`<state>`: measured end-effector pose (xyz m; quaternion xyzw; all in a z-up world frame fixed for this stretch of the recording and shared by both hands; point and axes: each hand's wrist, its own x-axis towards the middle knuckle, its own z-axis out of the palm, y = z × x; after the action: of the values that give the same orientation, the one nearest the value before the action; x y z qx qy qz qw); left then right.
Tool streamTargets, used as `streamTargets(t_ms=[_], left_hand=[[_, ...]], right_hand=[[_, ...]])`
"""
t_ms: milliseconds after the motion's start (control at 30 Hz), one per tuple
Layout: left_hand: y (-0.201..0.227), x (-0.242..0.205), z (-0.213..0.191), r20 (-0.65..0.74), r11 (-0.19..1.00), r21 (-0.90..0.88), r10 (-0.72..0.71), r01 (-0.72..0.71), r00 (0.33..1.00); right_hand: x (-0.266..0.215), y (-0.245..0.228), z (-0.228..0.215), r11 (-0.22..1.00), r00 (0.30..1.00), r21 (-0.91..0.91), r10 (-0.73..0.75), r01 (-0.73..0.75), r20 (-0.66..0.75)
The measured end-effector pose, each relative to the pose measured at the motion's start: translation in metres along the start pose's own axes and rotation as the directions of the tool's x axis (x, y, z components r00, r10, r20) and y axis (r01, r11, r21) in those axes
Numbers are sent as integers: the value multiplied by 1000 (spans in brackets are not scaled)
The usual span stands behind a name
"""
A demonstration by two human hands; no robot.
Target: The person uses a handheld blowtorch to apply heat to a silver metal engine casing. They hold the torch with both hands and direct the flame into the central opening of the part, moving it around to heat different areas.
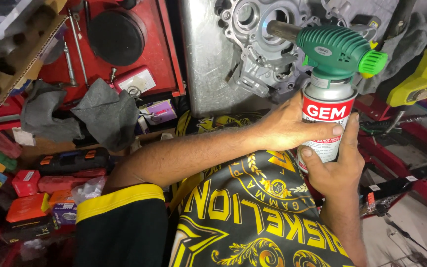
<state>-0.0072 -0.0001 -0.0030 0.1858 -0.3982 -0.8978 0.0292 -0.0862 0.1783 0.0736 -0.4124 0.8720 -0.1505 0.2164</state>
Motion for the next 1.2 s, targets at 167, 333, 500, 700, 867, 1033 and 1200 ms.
streamTargets(t_ms=[167, 333, 500, 700, 867, 1033, 1200], left_hand=[[-7, -1, 2, 23, 997, -44, 58, -57, 998], [-5, -4, 4, 13, 1000, -16, 9, -9, 1000], [-6, -7, 5, 9, 999, 13, 35, -35, 999], [-9, -8, 8, -1, 1000, 10, 9, -9, 1000], [-10, -10, 10, 14, 1000, -14, -5, 5, 1000], [-16, -9, 12, 40, 997, -54, 58, -56, 998], [-18, -9, 13, 49, 998, -43, 37, -35, 998]], right_hand=[[-3, 1, 0, 1000, 1000, 6, 3, -3, -1], [-6, 1, -1, 1000, 1000, 1, -9, 9, 0], [-10, 3, -1, 1000, 1000, -7, 6, -6, 6], [-13, 4, -2, 1000, 1000, -4, 7, -7, 13], [-17, 2, -3, 999, 999, -31, 44, -43, 22], [-20, 3, -4, 996, 997, -52, 76, -75, 27], [-23, 3, -4, 995, 997, -60, 76, -75, 21]])
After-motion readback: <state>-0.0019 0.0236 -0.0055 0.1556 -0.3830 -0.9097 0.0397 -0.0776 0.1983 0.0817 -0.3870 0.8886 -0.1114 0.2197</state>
